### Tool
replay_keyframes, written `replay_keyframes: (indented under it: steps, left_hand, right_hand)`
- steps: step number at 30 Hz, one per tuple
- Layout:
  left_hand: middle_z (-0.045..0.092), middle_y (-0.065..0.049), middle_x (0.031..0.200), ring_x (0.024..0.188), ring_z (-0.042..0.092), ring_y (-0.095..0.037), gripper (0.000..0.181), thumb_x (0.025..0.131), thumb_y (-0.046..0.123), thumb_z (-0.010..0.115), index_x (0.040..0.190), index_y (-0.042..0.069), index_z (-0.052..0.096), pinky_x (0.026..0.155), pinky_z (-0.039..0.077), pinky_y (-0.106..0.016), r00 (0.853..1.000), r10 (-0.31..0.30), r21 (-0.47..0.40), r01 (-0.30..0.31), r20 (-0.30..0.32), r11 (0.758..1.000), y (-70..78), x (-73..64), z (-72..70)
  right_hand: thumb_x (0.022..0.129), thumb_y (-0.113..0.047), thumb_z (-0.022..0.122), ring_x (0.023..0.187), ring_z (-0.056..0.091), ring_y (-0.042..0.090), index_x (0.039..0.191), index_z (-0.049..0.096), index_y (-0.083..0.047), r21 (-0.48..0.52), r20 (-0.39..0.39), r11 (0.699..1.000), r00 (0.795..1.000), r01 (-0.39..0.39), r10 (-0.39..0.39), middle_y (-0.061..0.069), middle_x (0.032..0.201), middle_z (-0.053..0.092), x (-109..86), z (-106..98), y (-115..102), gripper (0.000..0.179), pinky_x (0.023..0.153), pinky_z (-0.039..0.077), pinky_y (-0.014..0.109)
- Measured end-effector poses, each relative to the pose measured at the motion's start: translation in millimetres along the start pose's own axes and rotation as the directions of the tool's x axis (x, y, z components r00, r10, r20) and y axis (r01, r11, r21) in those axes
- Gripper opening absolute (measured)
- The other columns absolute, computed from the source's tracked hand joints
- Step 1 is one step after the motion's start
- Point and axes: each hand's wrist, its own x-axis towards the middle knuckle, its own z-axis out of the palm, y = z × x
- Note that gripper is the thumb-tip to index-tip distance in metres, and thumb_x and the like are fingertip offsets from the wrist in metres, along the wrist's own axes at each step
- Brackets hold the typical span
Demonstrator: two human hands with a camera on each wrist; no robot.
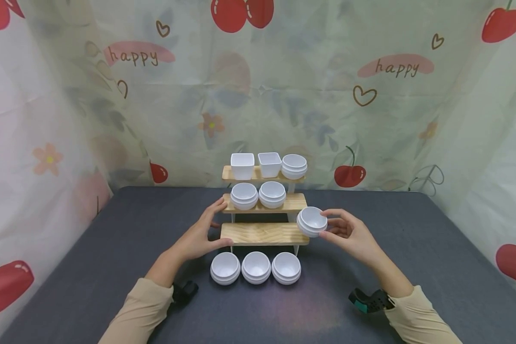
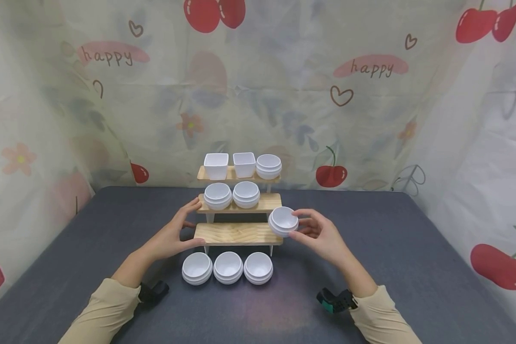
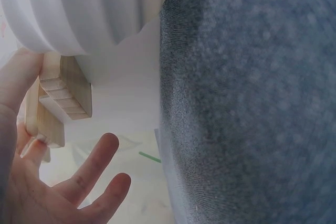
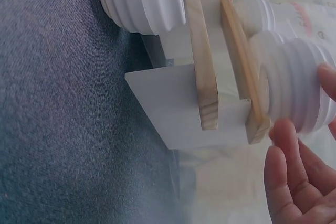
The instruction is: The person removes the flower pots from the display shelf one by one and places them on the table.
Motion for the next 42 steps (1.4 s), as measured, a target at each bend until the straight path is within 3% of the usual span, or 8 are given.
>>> replay_keyframes:
  steps: [19, 28, 37, 42]
  left_hand:
    - [0.009, -0.008, 0.158, 0.119, 0.052, -0.037, 0.092, 0.078, 0.027, 0.076, 0.148, 0.017, 0.017, 0.095, 0.048, -0.048, 1.0, 0.005, 0.001, -0.005, 0.0, 1.0, -1.4, 0.6, 0.8]
    - [0.008, -0.006, 0.158, 0.115, 0.055, -0.033, 0.093, 0.078, 0.032, 0.076, 0.148, 0.02, 0.016, 0.095, 0.048, -0.05, 1.0, -0.021, 0.01, 0.021, 0.007, 1.0, 0.8, 0.1, -0.4]
    - [0.008, -0.005, 0.159, 0.113, 0.057, -0.033, 0.093, 0.078, 0.033, 0.075, 0.148, 0.02, 0.015, 0.094, 0.048, -0.051, 0.999, -0.026, 0.023, 0.026, 0.018, 0.999, 1.1, 0.3, -1.4]
    - [0.007, -0.006, 0.159, 0.113, 0.057, -0.033, 0.092, 0.079, 0.034, 0.074, 0.148, 0.02, 0.015, 0.095, 0.048, -0.051, 0.999, -0.031, 0.031, 0.03, 0.026, 0.999, 1.2, 0.4, -1.7]
  right_hand:
    - [0.083, -0.013, 0.07, 0.082, 0.063, 0.004, 0.122, 0.052, -0.005, -0.025, 0.072, 0.999, 0.997, 0.023, -0.021, 0.023, 0.113, 0.062, -4.8, -6, 7, 0.044, 0.071, 0.055, 0.021]
    - [0.083, -0.012, 0.071, 0.081, 0.063, 0.005, 0.121, 0.052, -0.004, -0.01, 0.097, 0.999, 0.995, 0.038, -0.037, 0.022, 0.111, 0.062, -6.1, -8, 9, 0.043, 0.07, 0.055, 0.022]
    - [0.082, -0.009, 0.07, 0.08, 0.063, 0.005, 0.12, 0.052, -0.003, 0.005, 0.126, 0.998, 0.99, 0.058, -0.058, -0.003, 0.099, 0.062, -8.9, -10, 12, 0.042, 0.068, 0.056, 0.023]
    - [0.083, -0.008, 0.07, 0.081, 0.063, 0.005, 0.12, 0.052, -0.002, 0.024, 0.15, 0.997, 0.986, 0.072, -0.075, -0.006, 0.097, 0.063, -10.0, -12, 13, 0.042, 0.068, 0.056, 0.023]
